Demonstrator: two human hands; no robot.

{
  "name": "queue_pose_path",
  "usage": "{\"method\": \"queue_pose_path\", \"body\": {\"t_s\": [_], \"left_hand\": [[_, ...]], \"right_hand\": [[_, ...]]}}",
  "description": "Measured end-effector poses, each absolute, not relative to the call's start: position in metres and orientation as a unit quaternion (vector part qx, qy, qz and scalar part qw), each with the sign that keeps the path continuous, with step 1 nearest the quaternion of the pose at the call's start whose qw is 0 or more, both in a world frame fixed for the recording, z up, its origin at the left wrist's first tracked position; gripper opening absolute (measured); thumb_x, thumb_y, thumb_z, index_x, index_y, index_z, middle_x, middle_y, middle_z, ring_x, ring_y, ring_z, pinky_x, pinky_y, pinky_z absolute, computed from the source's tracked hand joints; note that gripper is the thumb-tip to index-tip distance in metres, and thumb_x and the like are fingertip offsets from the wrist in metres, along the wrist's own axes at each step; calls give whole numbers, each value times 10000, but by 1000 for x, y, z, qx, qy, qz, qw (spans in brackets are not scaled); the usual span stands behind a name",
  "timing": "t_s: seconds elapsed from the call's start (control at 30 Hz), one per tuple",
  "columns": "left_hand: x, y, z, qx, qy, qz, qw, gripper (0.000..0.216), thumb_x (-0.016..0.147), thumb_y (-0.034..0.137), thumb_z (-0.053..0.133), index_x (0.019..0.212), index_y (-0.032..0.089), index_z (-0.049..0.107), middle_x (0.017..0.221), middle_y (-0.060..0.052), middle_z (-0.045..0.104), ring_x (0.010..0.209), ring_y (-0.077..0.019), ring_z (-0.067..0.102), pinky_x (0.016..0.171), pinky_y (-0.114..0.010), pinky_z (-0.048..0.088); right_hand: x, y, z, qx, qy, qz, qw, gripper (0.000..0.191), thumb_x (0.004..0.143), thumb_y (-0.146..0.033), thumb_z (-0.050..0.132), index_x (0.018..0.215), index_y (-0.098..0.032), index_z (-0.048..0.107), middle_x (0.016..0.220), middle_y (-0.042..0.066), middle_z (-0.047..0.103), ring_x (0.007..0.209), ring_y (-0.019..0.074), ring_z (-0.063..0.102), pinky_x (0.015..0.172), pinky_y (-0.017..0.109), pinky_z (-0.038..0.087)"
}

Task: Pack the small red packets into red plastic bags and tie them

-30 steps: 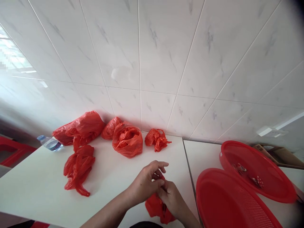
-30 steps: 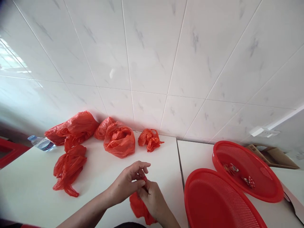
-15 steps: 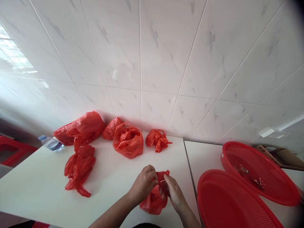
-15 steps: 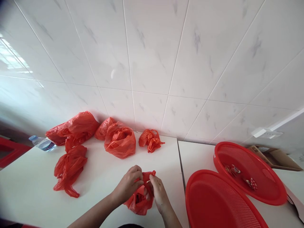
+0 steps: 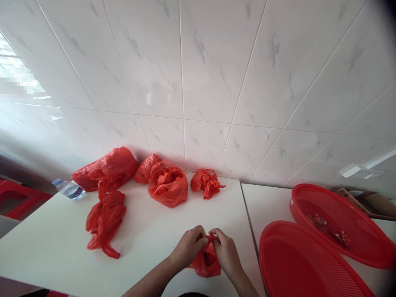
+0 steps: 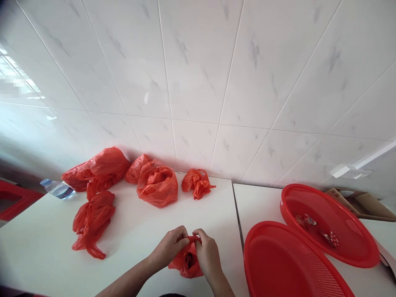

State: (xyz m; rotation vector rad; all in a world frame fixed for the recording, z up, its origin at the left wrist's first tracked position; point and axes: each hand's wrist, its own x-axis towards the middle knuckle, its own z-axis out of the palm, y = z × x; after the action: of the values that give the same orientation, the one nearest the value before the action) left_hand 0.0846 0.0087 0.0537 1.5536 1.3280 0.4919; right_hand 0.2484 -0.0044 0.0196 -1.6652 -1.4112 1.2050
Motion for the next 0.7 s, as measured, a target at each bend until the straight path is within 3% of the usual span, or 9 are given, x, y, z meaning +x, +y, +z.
{"method": "queue_pose_path", "body": {"t_s": [0.1, 0.2, 0.33, 0.5, 0.63, 0.7], "left_hand": [[82, 8, 52, 648, 560, 201, 476, 46, 752, 220, 473, 712, 204, 491, 680, 42, 539, 665, -133, 453, 613, -250, 334], [77, 8, 50, 658, 562, 190, 463, 52, 755, 227, 484, 711, 207, 503, 690, 37, 546, 672, -140, 456, 622, -257, 343], [65, 7, 51, 703, 533, 194, 428, 55, 718, 163, 505, 682, 203, 518, 833, -10, 590, 812, -174, 514, 738, -284, 398], [33, 3, 47, 731, 542, 139, 390, 100, 697, 105, 514, 668, 199, 533, 907, -41, 604, 916, -207, 532, 803, -324, 411], [14, -5, 35, 725, 580, 39, 370, 71, 705, 142, 540, 684, 202, 571, 900, -45, 634, 897, -232, 568, 782, -349, 417], [14, -6, 29, 716, 589, 40, 372, 67, 723, 173, 544, 739, 208, 599, 919, -48, 637, 890, -232, 584, 783, -352, 429]], "right_hand": [[249, -6, 25, -546, -472, 581, 376, 231, 770, -306, 503, 882, -221, 687, 881, 42, 725, 799, 198, 649, 732, 302, 484], [253, -5, 22, -493, -390, 640, 442, 268, 753, -389, 613, 903, -183, 696, 918, 78, 732, 842, 214, 660, 786, 337, 505], [264, 4, 3, -604, -374, 544, 446, 280, 741, -380, 607, 890, -161, 696, 849, 85, 734, 764, 219, 664, 731, 348, 527], [285, 7, -32, -727, -465, 305, 402, 278, 782, -314, 463, 866, -201, 703, 957, 106, 723, 903, 254, 667, 818, 379, 517], [295, -3, -53, -742, -501, 277, 349, 319, 811, -311, 396, 848, -195, 692, 952, 120, 713, 882, 260, 669, 783, 381, 509], [301, -8, -56, -737, -506, 300, 333, 340, 823, -342, 389, 951, -193, 665, 948, 104, 710, 861, 245, 670, 756, 359, 505]]}}
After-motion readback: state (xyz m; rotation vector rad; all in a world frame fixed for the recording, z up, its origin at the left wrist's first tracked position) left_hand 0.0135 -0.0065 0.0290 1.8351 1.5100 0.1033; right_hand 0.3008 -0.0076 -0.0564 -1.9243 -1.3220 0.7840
